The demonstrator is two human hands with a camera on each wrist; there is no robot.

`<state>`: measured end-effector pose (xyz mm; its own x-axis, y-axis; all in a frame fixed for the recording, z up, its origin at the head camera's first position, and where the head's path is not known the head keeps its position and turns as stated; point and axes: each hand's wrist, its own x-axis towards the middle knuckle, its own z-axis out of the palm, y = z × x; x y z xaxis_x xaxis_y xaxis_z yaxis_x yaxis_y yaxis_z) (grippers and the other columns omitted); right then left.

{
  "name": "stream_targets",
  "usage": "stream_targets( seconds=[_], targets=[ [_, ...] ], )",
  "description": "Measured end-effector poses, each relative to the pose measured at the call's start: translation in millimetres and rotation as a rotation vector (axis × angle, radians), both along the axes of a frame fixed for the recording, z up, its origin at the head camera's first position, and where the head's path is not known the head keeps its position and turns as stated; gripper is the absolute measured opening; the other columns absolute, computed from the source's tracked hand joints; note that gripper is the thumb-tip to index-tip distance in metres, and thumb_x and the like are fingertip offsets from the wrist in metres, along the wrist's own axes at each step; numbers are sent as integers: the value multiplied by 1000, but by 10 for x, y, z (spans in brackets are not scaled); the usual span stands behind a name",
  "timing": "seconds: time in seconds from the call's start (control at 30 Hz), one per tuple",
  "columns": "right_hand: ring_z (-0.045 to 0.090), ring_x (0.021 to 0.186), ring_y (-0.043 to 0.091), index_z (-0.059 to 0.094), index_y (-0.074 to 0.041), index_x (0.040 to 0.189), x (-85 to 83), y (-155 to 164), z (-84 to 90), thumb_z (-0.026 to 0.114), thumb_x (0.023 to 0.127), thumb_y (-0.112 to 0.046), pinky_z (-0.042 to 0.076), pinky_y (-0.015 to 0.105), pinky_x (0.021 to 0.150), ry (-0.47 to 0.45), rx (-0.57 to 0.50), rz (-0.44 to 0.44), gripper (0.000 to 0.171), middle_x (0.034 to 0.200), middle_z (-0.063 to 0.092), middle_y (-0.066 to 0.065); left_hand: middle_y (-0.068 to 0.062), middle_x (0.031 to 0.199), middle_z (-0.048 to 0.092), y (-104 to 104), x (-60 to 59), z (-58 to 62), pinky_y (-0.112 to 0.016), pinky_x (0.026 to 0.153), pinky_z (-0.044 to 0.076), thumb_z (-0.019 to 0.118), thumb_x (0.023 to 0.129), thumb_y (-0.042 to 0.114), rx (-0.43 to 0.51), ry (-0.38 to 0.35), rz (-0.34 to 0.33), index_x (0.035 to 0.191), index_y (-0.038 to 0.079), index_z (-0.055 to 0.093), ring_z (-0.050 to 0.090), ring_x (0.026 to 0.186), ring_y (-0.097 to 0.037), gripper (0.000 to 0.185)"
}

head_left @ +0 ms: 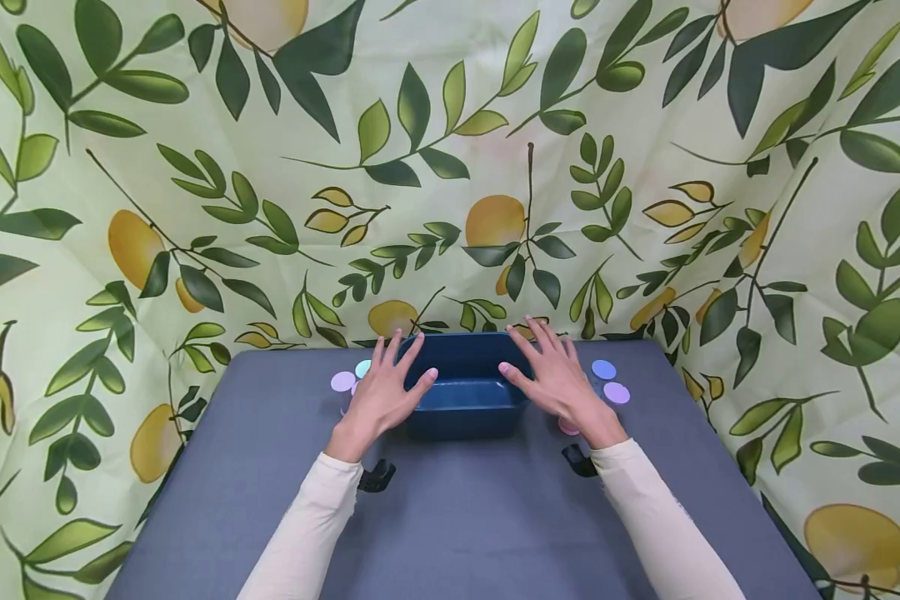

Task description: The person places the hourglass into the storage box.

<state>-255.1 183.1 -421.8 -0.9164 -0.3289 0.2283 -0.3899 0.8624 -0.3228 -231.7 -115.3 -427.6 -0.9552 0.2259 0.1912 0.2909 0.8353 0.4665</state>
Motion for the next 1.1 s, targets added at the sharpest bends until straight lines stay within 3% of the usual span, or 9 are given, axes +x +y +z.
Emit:
stream_targets(
  seconds=[0.13, 0.33, 0.57, 0.8, 1.1],
  targets=[
    [16, 151, 40, 29, -26, 155, 22, 106, -10, 44, 97, -60, 11, 67, 116, 23, -49, -8, 69, 165, 15, 11, -10, 166, 12, -28, -6, -31, -68, 102, 39, 41, 97, 62, 62, -16, 19, 157, 29, 23, 15, 151, -42, 71],
    [19, 148, 43, 28, -24, 156, 77, 285, -52, 45, 99, -52, 15, 68, 114, 37, -161, -30, 65, 163, 20, 15, -11, 164, 20, -61, -1, -80, -65, 109, 33, 48, 98, 50, 158, -62, 69, 157, 29, 25, 31, 145, -40, 66],
    [24, 146, 45, 28, -24, 156, 126, 480, -112, 48, 101, -43, 24, 73, 108, 43, -285, -52, 62, 162, 23, 15, -17, 157, 36, -115, 11, -146, -60, 111, 34, 54, 98, 33, 236, -14, 98, 154, 20, 33, 41, 140, -38, 61],
    [31, 141, 46, 37, -11, 152, 164, 662, -185, 50, 101, -34, 28, 70, 106, 119, -376, -83, 57, 156, 32, 20, -15, 151, 45, -163, 14, -190, -55, 106, 43, 58, 96, 20, 318, 7, 87, 151, 15, 39, 58, 125, -36, 59],
    [37, 137, 48, 40, -13, 150, 204, 871, -341, 52, 100, -32, 29, 69, 105, 139, -460, -153, 55, 153, 37, 20, -21, 141, 55, -205, 8, -267, -55, 101, 47, 60, 92, 14, 413, -48, 101, 149, 13, 43, 62, 119, -39, 59]
  ],
)
